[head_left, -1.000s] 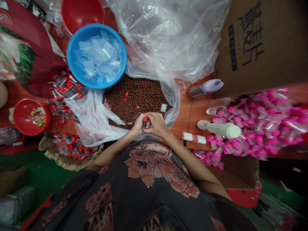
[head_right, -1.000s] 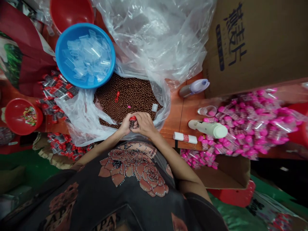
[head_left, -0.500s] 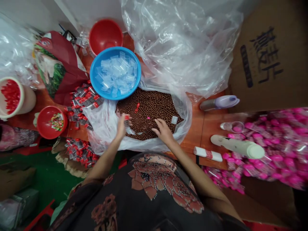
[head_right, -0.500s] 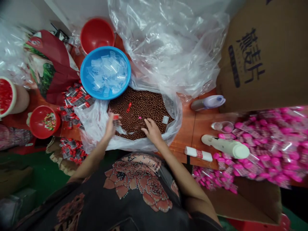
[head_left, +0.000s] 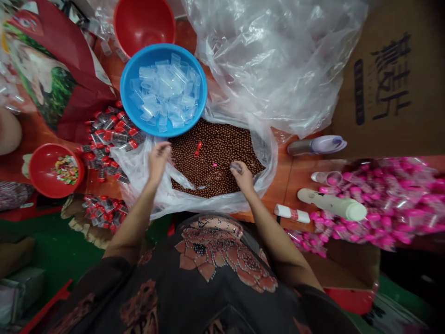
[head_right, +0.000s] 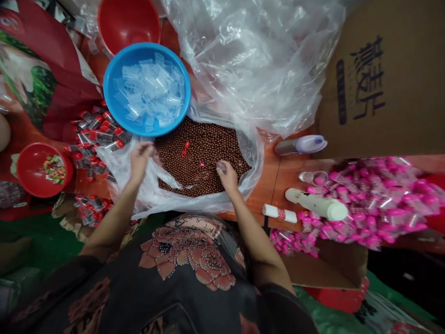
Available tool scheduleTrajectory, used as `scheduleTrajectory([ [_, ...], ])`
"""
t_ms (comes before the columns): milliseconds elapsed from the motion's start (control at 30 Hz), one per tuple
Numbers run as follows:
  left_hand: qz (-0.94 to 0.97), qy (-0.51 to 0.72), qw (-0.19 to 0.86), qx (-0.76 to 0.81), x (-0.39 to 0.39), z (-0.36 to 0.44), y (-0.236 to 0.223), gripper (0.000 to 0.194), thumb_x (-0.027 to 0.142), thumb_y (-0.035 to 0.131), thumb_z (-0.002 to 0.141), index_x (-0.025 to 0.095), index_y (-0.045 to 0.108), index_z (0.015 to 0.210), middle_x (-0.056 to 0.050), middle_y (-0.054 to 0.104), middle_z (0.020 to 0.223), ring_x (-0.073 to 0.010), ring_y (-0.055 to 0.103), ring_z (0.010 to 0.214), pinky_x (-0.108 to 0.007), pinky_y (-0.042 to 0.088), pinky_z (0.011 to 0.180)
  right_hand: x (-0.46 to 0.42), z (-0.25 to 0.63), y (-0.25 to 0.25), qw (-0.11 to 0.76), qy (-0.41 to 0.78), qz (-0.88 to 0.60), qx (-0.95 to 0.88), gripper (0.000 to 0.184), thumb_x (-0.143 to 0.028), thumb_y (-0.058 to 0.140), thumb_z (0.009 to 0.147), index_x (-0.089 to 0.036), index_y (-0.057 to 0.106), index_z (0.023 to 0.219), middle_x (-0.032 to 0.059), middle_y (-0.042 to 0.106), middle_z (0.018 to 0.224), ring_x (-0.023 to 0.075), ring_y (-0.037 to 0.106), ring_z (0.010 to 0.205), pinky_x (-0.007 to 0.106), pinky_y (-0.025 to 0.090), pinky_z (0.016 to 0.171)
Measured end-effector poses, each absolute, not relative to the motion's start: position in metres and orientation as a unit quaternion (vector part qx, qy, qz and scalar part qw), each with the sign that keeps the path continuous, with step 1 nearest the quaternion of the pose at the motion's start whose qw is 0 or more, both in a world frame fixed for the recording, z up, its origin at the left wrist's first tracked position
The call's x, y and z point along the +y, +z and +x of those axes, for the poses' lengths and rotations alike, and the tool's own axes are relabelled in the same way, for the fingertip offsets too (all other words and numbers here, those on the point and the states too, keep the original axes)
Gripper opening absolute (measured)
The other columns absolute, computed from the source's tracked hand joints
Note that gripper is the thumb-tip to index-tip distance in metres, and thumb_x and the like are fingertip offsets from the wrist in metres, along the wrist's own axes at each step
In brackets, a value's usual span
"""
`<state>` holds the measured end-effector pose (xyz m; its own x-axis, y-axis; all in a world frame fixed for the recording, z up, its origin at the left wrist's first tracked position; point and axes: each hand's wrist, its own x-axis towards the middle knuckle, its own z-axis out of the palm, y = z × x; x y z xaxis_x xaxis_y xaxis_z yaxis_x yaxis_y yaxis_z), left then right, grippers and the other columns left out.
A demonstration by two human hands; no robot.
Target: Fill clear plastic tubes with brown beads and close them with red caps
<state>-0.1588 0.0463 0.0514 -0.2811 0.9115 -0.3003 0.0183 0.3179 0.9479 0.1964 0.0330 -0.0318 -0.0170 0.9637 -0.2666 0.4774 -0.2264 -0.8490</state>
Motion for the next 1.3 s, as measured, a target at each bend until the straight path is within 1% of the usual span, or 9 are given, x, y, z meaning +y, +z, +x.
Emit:
scheduleTrajectory([
  [100,0.325,0.409,0.574,0.631,0.02,-0.074,0.028,0.026,0.033,0.071,0.075,0.018,0.066,0.096,-0.002,0.066,0.081,-0.0126,0.062,0.07,-0.027,0.055,0.064,0.022,0.16,-0.029,0.316,0.546,-0.613,-0.476,0.032,-0.041,0.068,0.074,-0.021,0.065,0.099,0.0048,0.068,0.098,0.0201,0.062,0.088,0.039,0.048,0.09],
  [267,0.161,0.342,0.711,0.592,-0.013,-0.028,0.008,0.041,0.037,0.07,0.079,0.016,0.059,0.113,-0.006,0.068,0.09,-0.0139,0.066,0.073,-0.03,0.057,0.068,0.002,0.119,-0.028,0.315,0.639,-0.56,-0.423,0.041,-0.049,0.069,0.074,-0.022,0.064,0.105,0.0032,0.069,0.096,0.0193,0.062,0.087,0.036,0.05,0.086],
  [567,0.216,0.335,0.596,0.697,-0.007,-0.081,-0.009,0.036,0.022,0.062,0.081,0.018,0.059,0.117,-0.007,0.059,0.108,-0.0103,0.06,0.073,-0.023,0.057,0.057,0.047,0.085,-0.024,0.192,0.422,-0.486,-0.741,0.042,-0.018,0.035,0.095,-0.023,0.059,0.129,0.0085,0.059,0.122,0.0201,0.055,0.113,0.036,0.045,0.1],
  [667,0.277,0.297,0.589,0.698,0.001,-0.093,-0.016,0.058,0.012,0.066,0.071,0.019,0.053,0.126,-0.003,0.06,0.097,-0.0076,0.056,0.065,-0.02,0.053,0.056,0.084,0.063,-0.027,0.105,0.354,-0.45,-0.814,0.051,-0.008,0.035,0.091,-0.026,0.055,0.133,0.0064,0.044,0.145,0.024,0.05,0.121,0.04,0.044,0.101],
  [767,0.344,0.275,0.572,0.691,0.01,-0.098,-0.024,0.051,0.009,0.067,0.068,0.016,0.058,0.118,0.0,0.062,0.083,-0.0084,0.057,0.064,-0.021,0.051,0.062,0.11,0.053,-0.028,0.05,0.34,-0.441,-0.829,0.037,-0.014,0.041,0.092,-0.02,0.064,0.12,0.012,0.055,0.134,0.0276,0.053,0.113,0.041,0.046,0.096],
  [933,0.445,0.255,0.513,0.688,0.032,-0.091,-0.034,0.027,0.012,0.071,0.068,0.018,0.074,0.094,-0.002,0.066,0.081,-0.0158,0.061,0.078,-0.03,0.047,0.085,0.111,0.098,-0.016,0.277,0.383,-0.558,-0.682,0.026,-0.033,0.051,0.092,-0.022,0.061,0.114,0.0077,0.064,0.111,0.0226,0.058,0.103,0.037,0.045,0.097],
  [1033,0.494,0.235,0.493,0.676,0.052,-0.077,-0.036,0.023,0.013,0.073,0.067,0.02,0.077,0.088,-0.003,0.067,0.081,-0.019,0.061,0.08,-0.033,0.045,0.09,0.086,0.147,-0.006,0.395,0.438,-0.635,-0.499,0.028,-0.041,0.058,0.086,-0.025,0.057,0.109,0.002,0.062,0.096,0.0175,0.061,0.083,0.034,0.052,0.082],
  [1133,0.541,0.201,0.489,0.654,0.073,-0.058,-0.039,0.018,0.016,0.073,0.068,0.02,0.077,0.084,-0.003,0.069,0.081,-0.0203,0.061,0.08,-0.033,0.045,0.088,0.05,0.19,-0.001,0.446,0.493,-0.655,-0.36,0.032,-0.04,0.063,0.08,-0.027,0.05,0.107,-0.0022,0.059,0.092,0.0137,0.062,0.071,0.03,0.054,0.07],
  [1300,0.557,0.199,0.508,0.627,0.099,-0.021,-0.046,0.016,0.015,0.073,0.068,0.018,0.077,0.082,-0.002,0.07,0.079,-0.0201,0.061,0.079,-0.032,0.045,0.085,-0.005,0.225,-0.002,0.445,0.497,-0.682,-0.3,0.034,-0.035,0.07,0.073,-0.025,0.055,0.101,-0.0034,0.059,0.089,0.0123,0.06,0.072,0.031,0.052,0.075],
])
